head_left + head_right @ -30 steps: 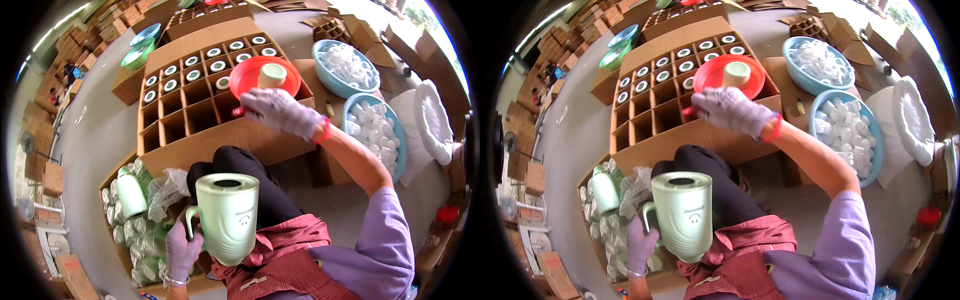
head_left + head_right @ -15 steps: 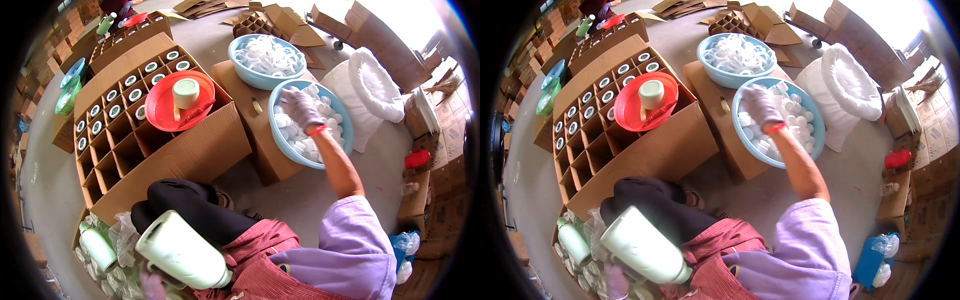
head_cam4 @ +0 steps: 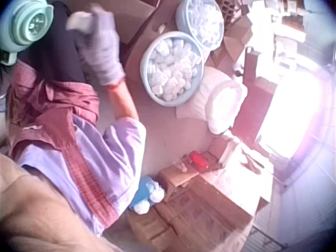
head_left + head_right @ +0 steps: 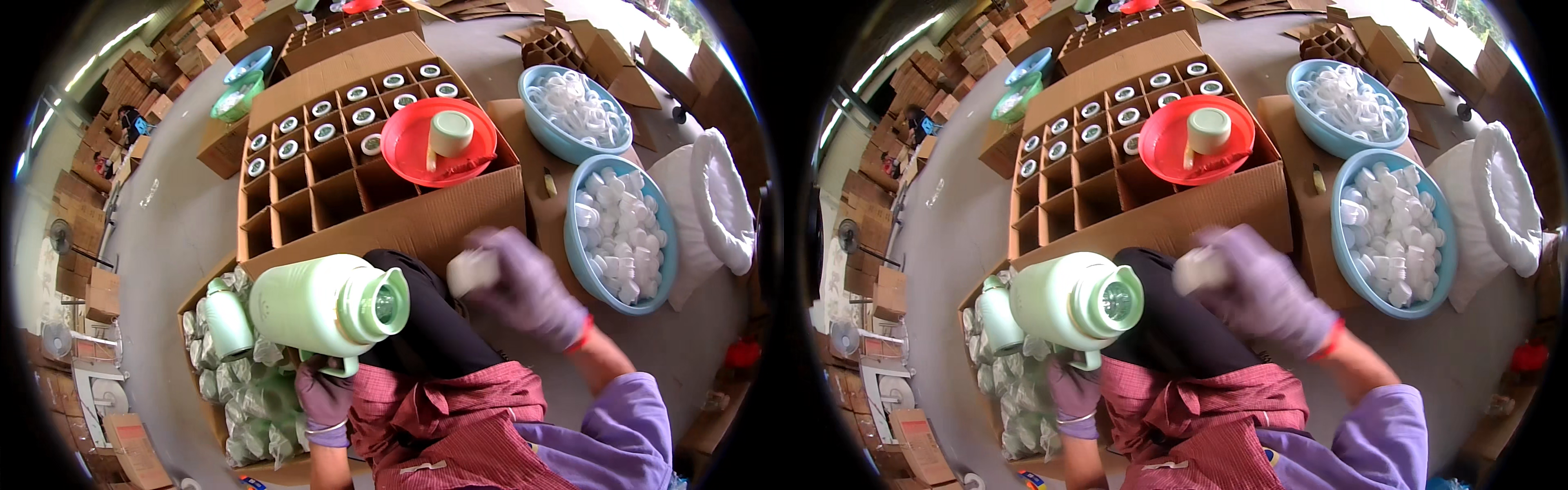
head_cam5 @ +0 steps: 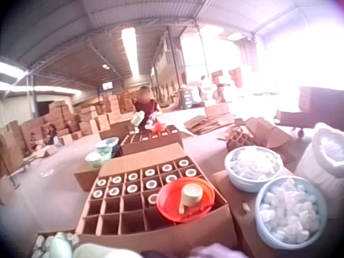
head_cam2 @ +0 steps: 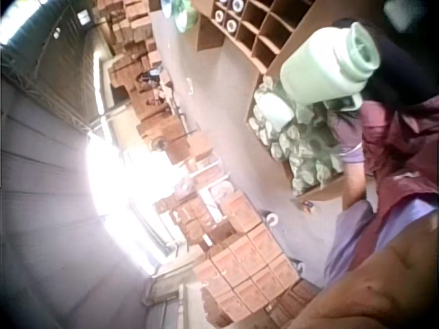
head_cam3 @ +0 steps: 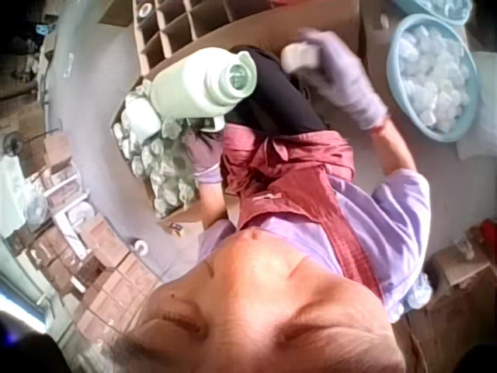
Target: The person assembles light green thermos flasks by inserting a metal liner, placing a lid, and screwing on a cap. The person then wraps each completed unit in a plastic bag and places it into a cardboard box.
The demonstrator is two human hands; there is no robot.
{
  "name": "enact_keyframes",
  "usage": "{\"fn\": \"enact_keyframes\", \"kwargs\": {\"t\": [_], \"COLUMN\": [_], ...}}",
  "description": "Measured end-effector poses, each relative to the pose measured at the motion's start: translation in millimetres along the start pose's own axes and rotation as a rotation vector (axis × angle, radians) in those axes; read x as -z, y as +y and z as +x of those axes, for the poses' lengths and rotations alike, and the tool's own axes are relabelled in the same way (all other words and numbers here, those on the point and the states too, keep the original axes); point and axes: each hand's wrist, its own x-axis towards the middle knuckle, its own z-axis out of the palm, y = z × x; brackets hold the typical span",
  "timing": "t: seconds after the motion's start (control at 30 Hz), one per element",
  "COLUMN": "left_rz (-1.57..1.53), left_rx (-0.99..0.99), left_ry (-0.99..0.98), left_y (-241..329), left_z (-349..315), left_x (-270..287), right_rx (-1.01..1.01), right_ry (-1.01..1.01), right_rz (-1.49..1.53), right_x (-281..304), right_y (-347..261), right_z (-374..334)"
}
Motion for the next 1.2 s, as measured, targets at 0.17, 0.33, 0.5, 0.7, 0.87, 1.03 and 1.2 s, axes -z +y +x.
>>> {"fn": "enact_keyframes", "kwargs": {"t": [0.17,0.33,0.5,0.7,0.87,1.03,1.2], "left_rz": [0.206,0.165,0.047,-0.118,-0.231,-0.216,0.569], "left_rx": [-0.140,-0.094,-0.194,-0.190,-0.110,-0.134,-0.507], "left_ry": [0.042,0.031,-0.005,-0.032,-0.071,-0.020,-0.066], "left_y": [-14.9,-13.5,-17.1,3.5,-1.6,2.9,6.4], "left_z": [-8.3,-11.0,12.4,42.1,59.7,51.5,37.8], "left_x": [-30.8,-33.2,-31.7,-29.8,-17.7,-20.1,-10.2], "right_rx": [-0.038,0.011,-0.057,0.036,-0.103,0.485,0.338], "right_ry": [0.025,0.077,-0.103,0.257,0.098,-0.077,0.007], "right_rz": [-0.105,0.004,0.720,-0.740,-0.676,0.106,0.417], "right_x": [-72.3,-102.1,-118.7,-63.6,-36.0,-72.4,-117.9], "right_y": [-39.8,-34.3,9.3,158.4,183.9,34.1,23.1], "right_z": [14.8,25.2,51.6,168.5,194.9,138.5,88.1]}}
